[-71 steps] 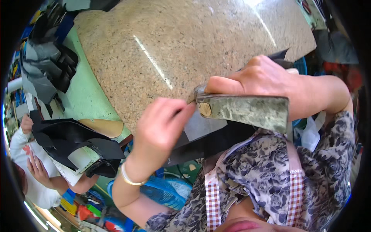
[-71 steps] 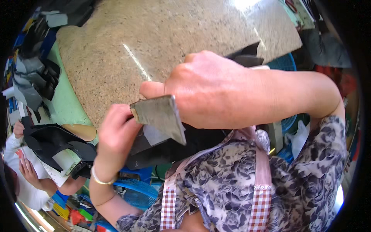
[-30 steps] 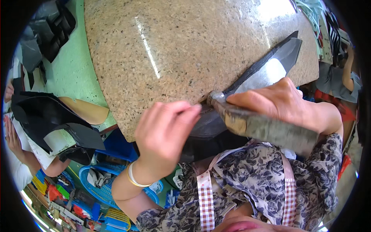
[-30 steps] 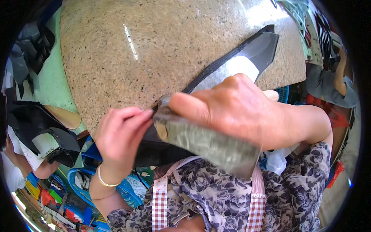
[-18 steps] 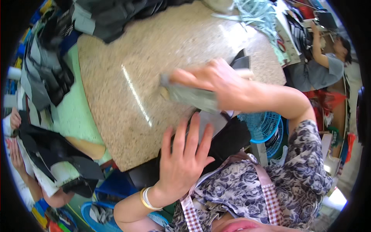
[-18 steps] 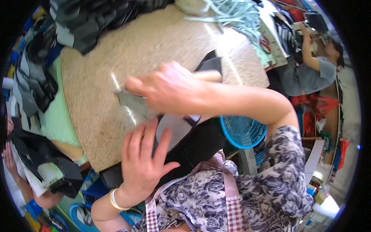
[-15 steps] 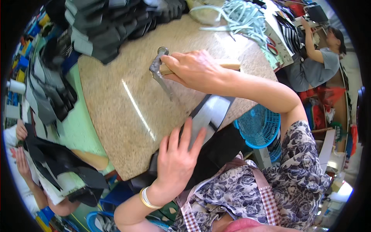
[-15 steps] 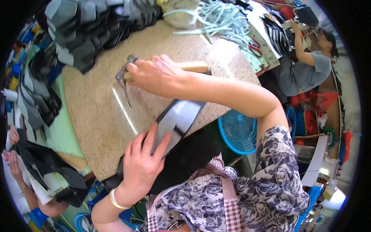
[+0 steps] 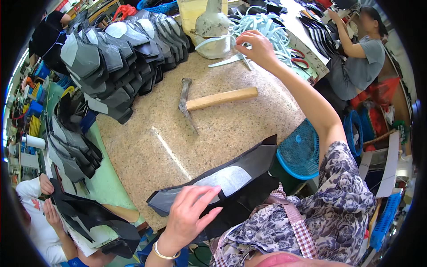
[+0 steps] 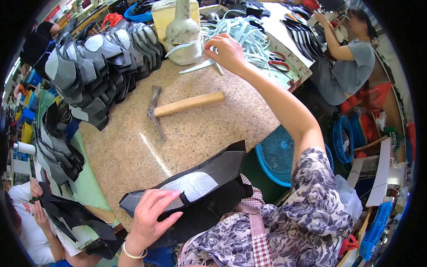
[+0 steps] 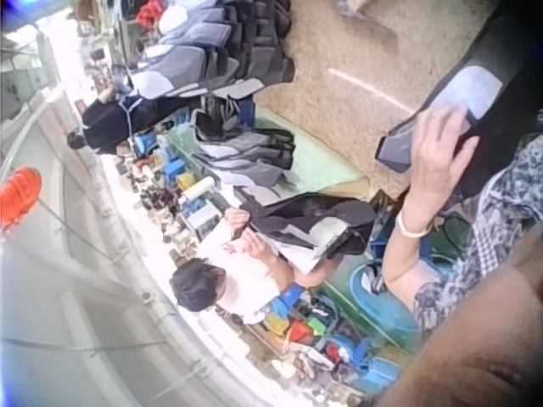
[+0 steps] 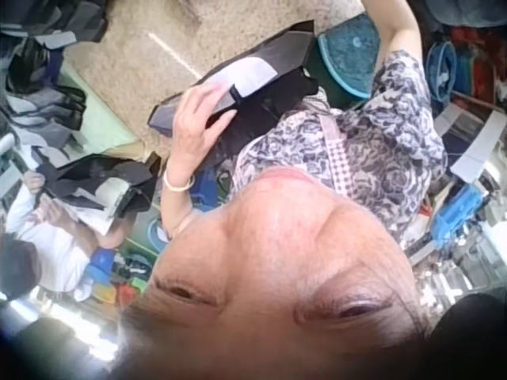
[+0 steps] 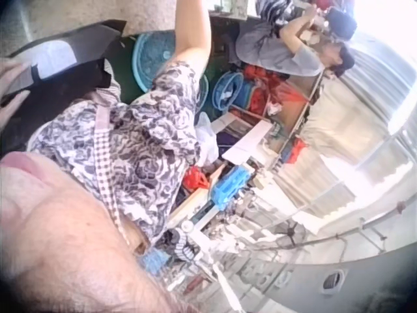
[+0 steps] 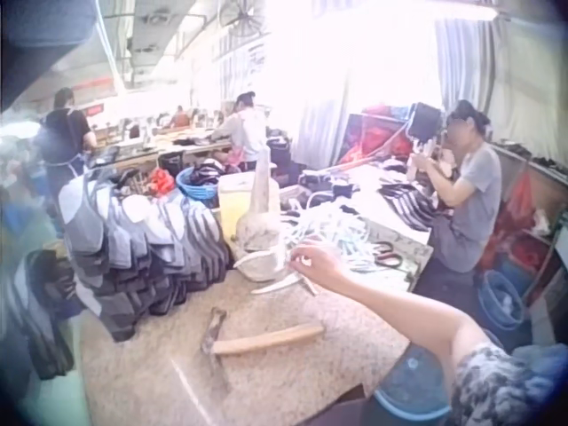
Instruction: The person attaches white tape strips to black shoe components, folds the edges over the tape by hand, and flattens the seams using a hammer.
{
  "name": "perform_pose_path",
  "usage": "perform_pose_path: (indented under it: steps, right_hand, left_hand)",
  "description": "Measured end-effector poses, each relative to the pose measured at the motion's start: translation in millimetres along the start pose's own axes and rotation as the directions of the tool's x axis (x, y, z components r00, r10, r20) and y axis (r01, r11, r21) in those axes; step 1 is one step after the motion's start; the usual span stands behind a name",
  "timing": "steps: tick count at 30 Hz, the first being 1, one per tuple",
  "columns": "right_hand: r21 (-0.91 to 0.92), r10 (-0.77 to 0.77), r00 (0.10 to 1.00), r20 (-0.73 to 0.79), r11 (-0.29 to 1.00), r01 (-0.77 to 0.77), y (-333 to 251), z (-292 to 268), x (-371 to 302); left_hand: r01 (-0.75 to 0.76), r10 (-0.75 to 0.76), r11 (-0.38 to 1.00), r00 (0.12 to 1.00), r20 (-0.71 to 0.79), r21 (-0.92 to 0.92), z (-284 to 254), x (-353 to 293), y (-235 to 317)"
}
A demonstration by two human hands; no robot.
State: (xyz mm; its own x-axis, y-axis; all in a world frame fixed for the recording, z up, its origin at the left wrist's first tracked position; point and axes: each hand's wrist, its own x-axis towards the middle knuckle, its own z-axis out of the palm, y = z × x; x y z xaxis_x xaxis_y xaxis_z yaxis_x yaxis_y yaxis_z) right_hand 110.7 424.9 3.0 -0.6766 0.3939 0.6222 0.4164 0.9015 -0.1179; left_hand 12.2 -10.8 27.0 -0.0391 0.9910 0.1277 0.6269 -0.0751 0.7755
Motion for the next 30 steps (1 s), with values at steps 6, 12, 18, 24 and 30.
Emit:
perform_pose_path:
  steps: [6,12,18,24,30]
  right_hand:
    - [0.554,-0.116,0.896,0.429,0.817,-0.160,-143.3,-82.8,-51.4]
    - [0.721,-0.329,0.878,0.347,0.693,-0.025,-188.1,-101.7,-96.2]
    - [0.624,-0.119,0.613,0.781,0.192,-0.757,-189.6,-106.9,-114.8]
    - [0.711,-0.101,0.759,0.643,0.446,-0.543,-189.6,-97.1,-131.6]
    - [0.710,-0.178,0.855,0.487,0.651,-0.268,-189.0,-84.2,-138.0]
  left_hand:
    - [0.279,-0.272,0.273,0.940,0.204,-0.921,33.4,25.7,-0.1]
    - [0.068,-0.498,-0.124,0.859,0.121,-0.990,34.1,39.5,-9.2]
    - [0.012,-0.510,0.063,0.860,-0.022,-0.998,22.7,2.9,-7.2]
    - [0.138,-0.622,0.276,0.780,-0.068,-0.951,12.7,-14.9,-18.6]
    - [0.355,-0.422,0.903,0.834,-0.355,-0.240,5.9,-12.9,-21.0]
